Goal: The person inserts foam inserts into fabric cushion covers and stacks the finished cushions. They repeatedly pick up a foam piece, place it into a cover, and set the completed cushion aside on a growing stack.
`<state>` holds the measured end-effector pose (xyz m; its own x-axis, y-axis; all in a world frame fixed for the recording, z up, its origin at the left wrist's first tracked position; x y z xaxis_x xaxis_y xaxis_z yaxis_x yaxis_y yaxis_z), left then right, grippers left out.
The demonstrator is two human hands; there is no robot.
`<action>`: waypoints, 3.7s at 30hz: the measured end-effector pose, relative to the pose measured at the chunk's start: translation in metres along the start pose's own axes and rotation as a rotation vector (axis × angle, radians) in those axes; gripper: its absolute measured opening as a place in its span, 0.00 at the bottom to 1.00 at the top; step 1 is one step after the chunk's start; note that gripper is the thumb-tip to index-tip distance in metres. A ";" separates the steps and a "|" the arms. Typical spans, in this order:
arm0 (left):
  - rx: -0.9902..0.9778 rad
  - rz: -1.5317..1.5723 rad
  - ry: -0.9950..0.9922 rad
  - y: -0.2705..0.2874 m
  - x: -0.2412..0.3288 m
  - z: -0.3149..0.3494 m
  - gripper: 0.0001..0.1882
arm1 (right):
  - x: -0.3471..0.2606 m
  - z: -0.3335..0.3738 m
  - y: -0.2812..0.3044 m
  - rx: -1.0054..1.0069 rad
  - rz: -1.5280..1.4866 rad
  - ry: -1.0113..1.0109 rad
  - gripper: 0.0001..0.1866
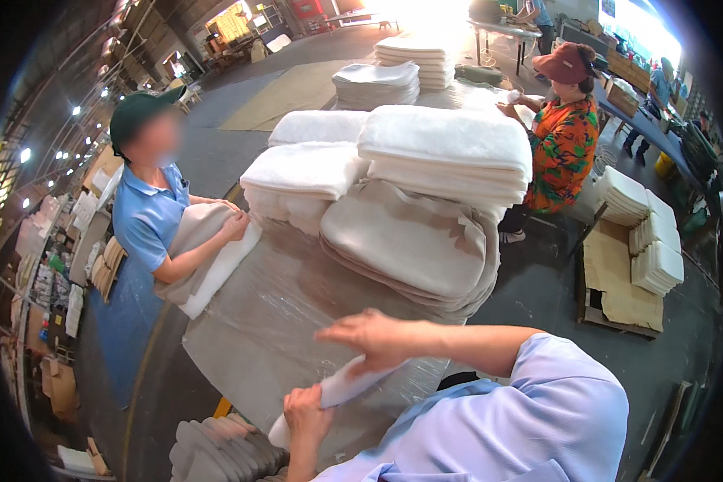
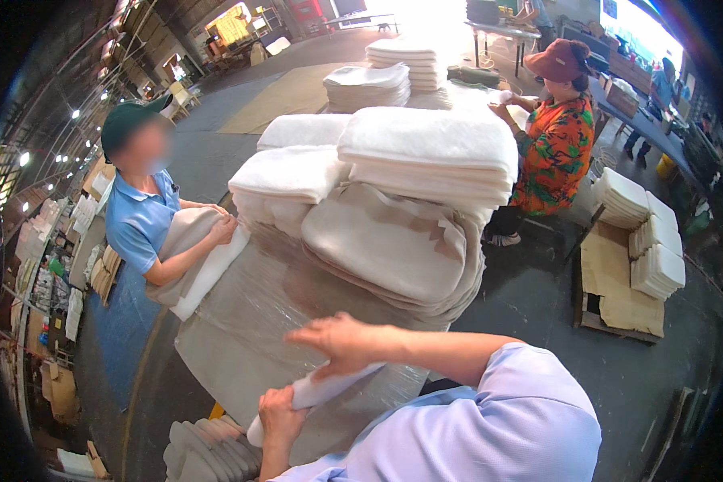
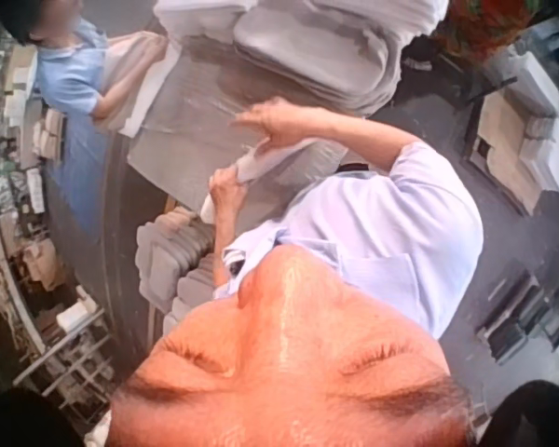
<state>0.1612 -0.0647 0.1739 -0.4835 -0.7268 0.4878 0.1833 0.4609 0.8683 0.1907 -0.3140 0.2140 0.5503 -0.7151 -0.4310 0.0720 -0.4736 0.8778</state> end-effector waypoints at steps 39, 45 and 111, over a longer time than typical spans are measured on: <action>0.190 -0.016 0.141 -0.054 0.032 0.128 0.17 | 0.134 0.041 -0.036 0.104 0.395 -0.596 0.42; 0.138 0.027 0.192 -0.060 0.046 0.135 0.25 | 0.131 0.033 -0.022 0.110 0.320 -0.607 0.35; -0.055 2.518 -0.062 -0.001 0.066 0.030 0.28 | 0.023 -0.012 -0.038 0.168 -1.390 -0.208 0.12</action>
<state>0.1034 -0.0982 0.2026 0.5208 0.8462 0.1125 0.1813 0.0192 -0.9832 0.2106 -0.3064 0.1733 -0.0178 0.3230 -0.9462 0.3390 -0.8884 -0.3096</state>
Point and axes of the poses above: each hand's wrist, its own z-axis away from the middle knuckle, its own y-axis out of the back of the hand, x = y × z, the point moved 4 cm from there along -z, towards the middle knuckle, and after that the axes turned 15 degrees about z, right-handed, at the moved point
